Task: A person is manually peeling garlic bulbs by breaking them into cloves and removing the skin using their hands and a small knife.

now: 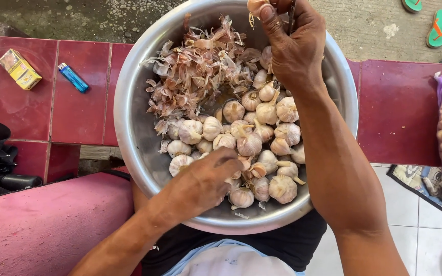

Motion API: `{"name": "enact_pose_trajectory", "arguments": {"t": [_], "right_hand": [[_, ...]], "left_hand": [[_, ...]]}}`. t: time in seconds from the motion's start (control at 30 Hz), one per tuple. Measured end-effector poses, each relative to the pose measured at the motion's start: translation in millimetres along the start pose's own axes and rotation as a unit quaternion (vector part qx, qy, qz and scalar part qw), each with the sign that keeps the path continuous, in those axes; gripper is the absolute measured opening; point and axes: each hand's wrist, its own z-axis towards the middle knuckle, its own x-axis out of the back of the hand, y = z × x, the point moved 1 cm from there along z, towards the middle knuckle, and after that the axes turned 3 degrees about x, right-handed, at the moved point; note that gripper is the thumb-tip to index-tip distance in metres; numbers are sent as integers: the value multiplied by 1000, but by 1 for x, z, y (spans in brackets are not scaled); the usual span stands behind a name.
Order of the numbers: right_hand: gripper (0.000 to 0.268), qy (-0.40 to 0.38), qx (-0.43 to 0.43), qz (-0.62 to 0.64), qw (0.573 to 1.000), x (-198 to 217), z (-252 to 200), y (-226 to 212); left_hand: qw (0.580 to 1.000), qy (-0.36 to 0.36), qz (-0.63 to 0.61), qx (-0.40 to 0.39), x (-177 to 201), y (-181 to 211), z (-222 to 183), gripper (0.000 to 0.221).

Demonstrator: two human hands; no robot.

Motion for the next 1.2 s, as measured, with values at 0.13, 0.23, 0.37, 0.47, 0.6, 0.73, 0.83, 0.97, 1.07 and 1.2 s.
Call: {"name": "enact_pose_trajectory", "arguments": {"t": [0.13,0.23,0.37,0.47,0.6,0.73,0.83,0.97,1.07,1.2], "right_hand": [[27,-2,-5,-5,1000,1,-1,3],[18,2,-17,-19,1000,1,-2,5],[20,-12,-2,-1,1000,-1,-1,-5],[21,-16,-2,-1,1000,1,1,-7],[23,-12,-2,-17,1000,-1,4,-10],[19,-9,-11,-15,1000,0,4,-16],[22,-12,5,0,1000,0,5,-12],[22,-2,-6,22,1000,-1,6,-13],[22,7,9,20,1000,-2,8,-14],[26,12,-4,32,999,0,5,-11]], "left_hand": [[994,88,-58,-24,32,-16,-2,28],[988,149,27,-39,67,-22,5,31],[985,135,99,40,87,-39,18,29],[976,38,154,150,93,-39,54,23],[905,-160,308,245,75,-53,106,26],[915,-192,229,272,36,-67,124,33],[916,-172,246,266,5,-90,141,24],[886,-189,245,344,9,-92,141,19],[892,-161,156,392,41,-60,135,12],[894,-125,19,431,82,-23,130,24]]}}
